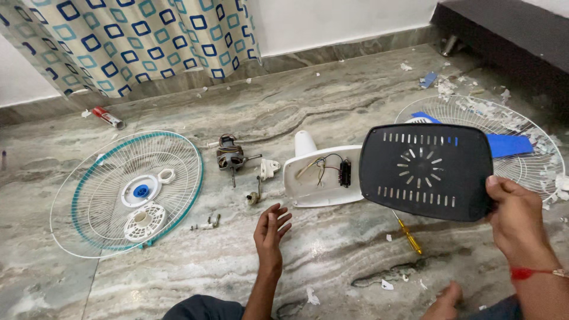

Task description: The person disassembles a table fan base, removes the back cover, and manipulates the internal wiring and components using a screwdriver. They then reattach the back cover and secure it with screws.

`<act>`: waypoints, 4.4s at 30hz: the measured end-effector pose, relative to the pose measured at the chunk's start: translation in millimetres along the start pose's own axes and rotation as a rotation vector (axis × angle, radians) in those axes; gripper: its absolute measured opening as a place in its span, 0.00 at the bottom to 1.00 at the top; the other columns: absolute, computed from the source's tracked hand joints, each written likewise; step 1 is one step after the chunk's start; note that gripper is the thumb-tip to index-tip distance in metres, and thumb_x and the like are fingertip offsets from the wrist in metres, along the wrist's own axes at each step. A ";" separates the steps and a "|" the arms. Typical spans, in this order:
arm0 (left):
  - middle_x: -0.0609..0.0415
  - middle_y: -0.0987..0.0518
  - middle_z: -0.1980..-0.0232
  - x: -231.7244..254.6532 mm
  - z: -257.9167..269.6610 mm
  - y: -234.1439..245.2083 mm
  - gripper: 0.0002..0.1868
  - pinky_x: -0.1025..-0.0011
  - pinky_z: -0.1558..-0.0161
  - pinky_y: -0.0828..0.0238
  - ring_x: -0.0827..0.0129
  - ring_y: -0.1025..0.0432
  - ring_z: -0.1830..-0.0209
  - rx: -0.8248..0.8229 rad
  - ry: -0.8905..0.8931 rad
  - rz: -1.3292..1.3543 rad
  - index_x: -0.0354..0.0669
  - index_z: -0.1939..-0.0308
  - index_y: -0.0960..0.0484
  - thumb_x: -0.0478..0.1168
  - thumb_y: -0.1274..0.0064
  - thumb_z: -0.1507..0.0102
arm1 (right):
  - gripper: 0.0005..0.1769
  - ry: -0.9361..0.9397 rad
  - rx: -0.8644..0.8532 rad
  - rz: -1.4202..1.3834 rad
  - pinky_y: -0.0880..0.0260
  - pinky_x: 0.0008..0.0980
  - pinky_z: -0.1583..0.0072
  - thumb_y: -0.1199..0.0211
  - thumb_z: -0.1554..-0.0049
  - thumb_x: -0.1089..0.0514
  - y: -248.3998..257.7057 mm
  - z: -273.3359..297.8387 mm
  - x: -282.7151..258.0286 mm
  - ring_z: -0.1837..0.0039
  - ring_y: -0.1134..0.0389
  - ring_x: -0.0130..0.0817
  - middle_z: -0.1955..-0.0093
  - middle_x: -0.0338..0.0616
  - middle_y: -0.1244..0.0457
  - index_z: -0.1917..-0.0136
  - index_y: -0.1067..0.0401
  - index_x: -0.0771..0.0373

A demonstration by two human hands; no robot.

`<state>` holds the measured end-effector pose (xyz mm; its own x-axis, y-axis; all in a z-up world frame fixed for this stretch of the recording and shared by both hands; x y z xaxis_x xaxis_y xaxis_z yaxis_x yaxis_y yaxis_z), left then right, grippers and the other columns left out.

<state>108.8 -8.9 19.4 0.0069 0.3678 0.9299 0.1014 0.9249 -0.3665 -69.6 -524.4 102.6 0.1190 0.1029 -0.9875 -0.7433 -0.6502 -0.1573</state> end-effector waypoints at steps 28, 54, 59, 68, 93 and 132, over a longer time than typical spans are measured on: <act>0.42 0.20 0.39 -7.0 -2.5 -3.2 0.32 0.58 0.45 0.23 0.56 0.22 0.41 0.050 0.159 -0.104 0.40 0.33 0.27 0.57 0.56 0.33 | 0.17 -0.526 0.458 -0.511 0.32 0.60 0.31 0.51 0.36 0.62 163.6 -96.2 156.4 0.31 0.35 0.44 0.35 0.40 0.37 0.36 0.31 0.49; 0.49 0.17 0.46 -29.5 -9.7 14.4 0.25 0.65 0.53 0.21 0.65 0.20 0.51 0.120 0.147 -0.169 0.40 0.38 0.23 0.52 0.51 0.33 | 0.10 0.000 0.309 0.095 0.27 0.27 0.51 0.37 0.36 0.64 80.8 -48.4 68.6 0.51 0.30 0.27 0.50 0.37 0.32 0.41 0.28 0.60; 0.48 0.16 0.48 -32.1 -13.7 17.6 0.23 0.67 0.56 0.22 0.65 0.20 0.54 0.135 0.116 -0.160 0.38 0.39 0.22 0.48 0.49 0.33 | 0.08 0.065 0.062 0.246 0.28 0.28 0.49 0.39 0.35 0.62 -16.3 -11.9 42.7 0.49 0.29 0.29 0.47 0.43 0.30 0.43 0.27 0.66; 0.48 0.16 0.50 -33.4 -15.4 14.5 0.20 0.68 0.58 0.22 0.66 0.21 0.56 0.144 0.127 -0.195 0.38 0.41 0.21 0.46 0.48 0.33 | 0.15 0.232 -0.303 0.800 0.26 0.35 0.48 0.34 0.41 0.56 -114.4 29.2 37.4 0.50 0.26 0.35 0.51 0.48 0.27 0.45 0.22 0.66; 0.50 0.16 0.52 -36.7 -26.8 -0.8 0.18 0.68 0.60 0.22 0.66 0.22 0.58 0.113 0.140 -0.214 0.37 0.43 0.20 0.44 0.49 0.33 | 0.15 0.185 -0.623 1.581 0.29 0.50 0.39 0.34 0.47 0.57 -124.4 37.3 127.9 0.42 0.30 0.56 0.49 0.58 0.31 0.48 0.29 0.65; 0.40 0.29 0.32 80.6 -7.1 -97.1 0.30 0.63 0.53 0.25 0.56 0.25 0.45 -0.005 -0.518 -0.917 0.39 0.29 0.35 0.34 0.45 0.35 | 0.11 -0.383 -0.376 0.102 0.56 0.22 0.71 0.29 0.45 0.59 -178.8 53.6 111.0 0.71 0.51 0.17 0.66 0.33 0.42 0.52 0.22 0.68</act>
<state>106.6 -69.8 130.2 -0.5004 -0.4749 0.7239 -0.1433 0.8700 0.4717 41.2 -356.4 21.1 -0.2417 0.2464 -0.9385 -0.4432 -0.8885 -0.1191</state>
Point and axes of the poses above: each hand's wrist, its own z-axis away from the middle knuckle, its own y-axis out of the back of the hand, x = y × z, the point moved 10 cm from there along -z, towards the middle knuckle
